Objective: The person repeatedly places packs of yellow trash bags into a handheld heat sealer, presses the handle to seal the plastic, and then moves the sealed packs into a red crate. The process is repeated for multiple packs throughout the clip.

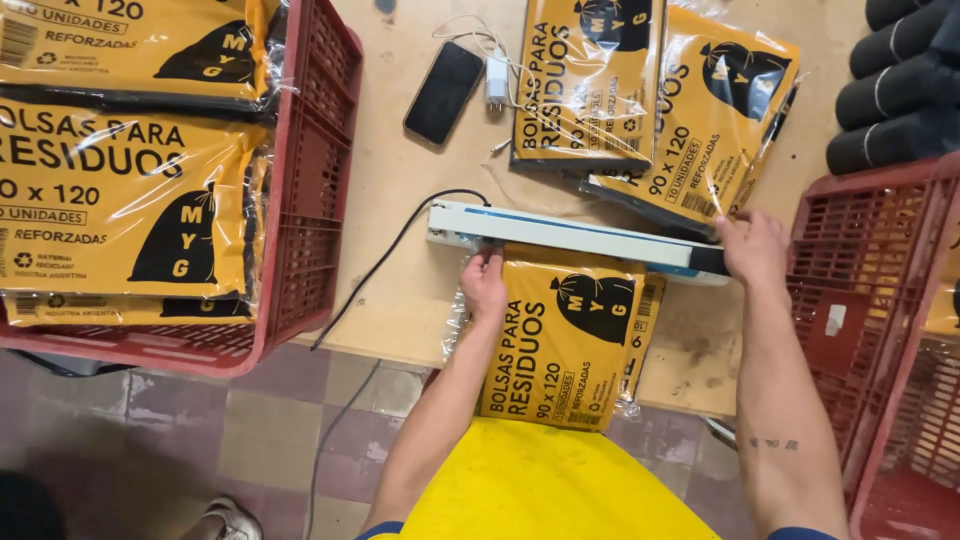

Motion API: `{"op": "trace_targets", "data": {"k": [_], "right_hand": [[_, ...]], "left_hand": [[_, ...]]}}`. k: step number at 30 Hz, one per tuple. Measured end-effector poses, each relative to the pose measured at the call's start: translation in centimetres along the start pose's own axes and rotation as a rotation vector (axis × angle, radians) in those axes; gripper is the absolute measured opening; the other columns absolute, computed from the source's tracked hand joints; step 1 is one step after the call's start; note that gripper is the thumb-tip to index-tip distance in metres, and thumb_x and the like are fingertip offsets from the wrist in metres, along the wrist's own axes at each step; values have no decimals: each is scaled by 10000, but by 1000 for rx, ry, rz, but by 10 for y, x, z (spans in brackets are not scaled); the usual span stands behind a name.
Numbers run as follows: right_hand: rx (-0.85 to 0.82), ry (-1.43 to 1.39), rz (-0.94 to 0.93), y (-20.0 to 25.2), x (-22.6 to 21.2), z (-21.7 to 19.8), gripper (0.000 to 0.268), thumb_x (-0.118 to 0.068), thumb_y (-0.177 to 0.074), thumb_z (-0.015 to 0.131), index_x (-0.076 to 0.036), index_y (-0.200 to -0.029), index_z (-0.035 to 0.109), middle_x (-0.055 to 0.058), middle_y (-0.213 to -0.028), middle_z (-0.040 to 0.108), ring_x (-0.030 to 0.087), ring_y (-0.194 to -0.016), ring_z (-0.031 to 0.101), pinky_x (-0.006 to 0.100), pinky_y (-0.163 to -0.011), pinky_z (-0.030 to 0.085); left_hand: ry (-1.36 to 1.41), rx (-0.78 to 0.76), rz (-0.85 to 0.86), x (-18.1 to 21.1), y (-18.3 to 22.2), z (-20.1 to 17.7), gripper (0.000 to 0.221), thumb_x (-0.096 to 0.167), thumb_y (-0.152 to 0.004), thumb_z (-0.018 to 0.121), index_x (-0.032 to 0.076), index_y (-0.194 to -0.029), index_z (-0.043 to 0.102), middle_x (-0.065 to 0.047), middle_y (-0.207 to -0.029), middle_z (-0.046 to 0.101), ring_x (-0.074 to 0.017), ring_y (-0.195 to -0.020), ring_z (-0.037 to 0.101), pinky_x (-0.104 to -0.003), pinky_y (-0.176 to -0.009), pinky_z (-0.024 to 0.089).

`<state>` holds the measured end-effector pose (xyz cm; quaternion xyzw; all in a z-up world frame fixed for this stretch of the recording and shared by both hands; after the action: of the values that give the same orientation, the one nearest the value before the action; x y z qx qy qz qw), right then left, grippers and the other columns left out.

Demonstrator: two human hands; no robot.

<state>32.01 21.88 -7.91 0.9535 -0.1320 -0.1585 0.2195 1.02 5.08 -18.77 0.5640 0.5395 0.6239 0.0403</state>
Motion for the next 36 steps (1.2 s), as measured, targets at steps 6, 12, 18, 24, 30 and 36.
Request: {"op": "trace_targets", "data": {"k": [6,12,18,24,30,36], "right_hand": [[80,-89,-97,-28,32,25,527,-452,-1030,577,-4,-1290,672,244,-1303,630,405,-1212,546,531,-997,407],[-18,-181,80,-5,-4,11,459,-376,-1099,568,20,-1325,622,211,-1377,618,375,-1204,596,555,-1042,451],[4,-147,39,-13,9,18,467,-388,-1092,575,21,-1313,618,234,-1367,591,380,-1211,565,541,-1033,433],[31,-148,-16,-22,24,28,507,-395,-1079,577,45,-1328,624,258,-1351,596,392,-1213,564,534,-1044,417],[25,-145,23,-20,19,26,473,-397,-1087,591,22,-1303,633,225,-1362,606,369,-1210,568,543,-1029,429],[11,-154,36,-21,19,25,451,-391,-1093,585,15,-1274,658,205,-1301,642,352,-1129,600,524,-946,474]], "left_hand": [[17,-18,-51,13,13,-5,210,240,-1038,592,70,-951,677,-20,-759,631,-87,-582,437,-223,-544,383],[70,-20,-66,7,10,-6,261,209,-1052,610,90,-821,596,-8,-691,528,-92,-557,371,-215,-511,328],[1,-12,-70,15,17,-10,246,249,-1023,621,82,-844,605,-41,-758,604,-138,-641,495,-257,-585,440],[-31,-56,-71,6,16,-16,227,259,-1025,606,70,-911,656,-56,-836,672,-167,-737,606,-249,-661,528],[-57,-144,-56,-3,18,-25,202,240,-985,651,49,-1042,684,-66,-852,682,-154,-706,614,-217,-588,530],[-213,-307,-41,24,35,-30,436,227,-890,722,36,-1263,603,-123,-1167,684,-238,-1041,685,-292,-894,622]]}}
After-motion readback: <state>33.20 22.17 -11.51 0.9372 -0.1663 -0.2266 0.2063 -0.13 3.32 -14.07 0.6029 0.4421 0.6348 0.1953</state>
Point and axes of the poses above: each hand's wrist, its own y-axis away from the middle knuckle, its own z-axis out of the palm, x = y × z, the point moved 2 cm from there along -y, towards the middle knuckle
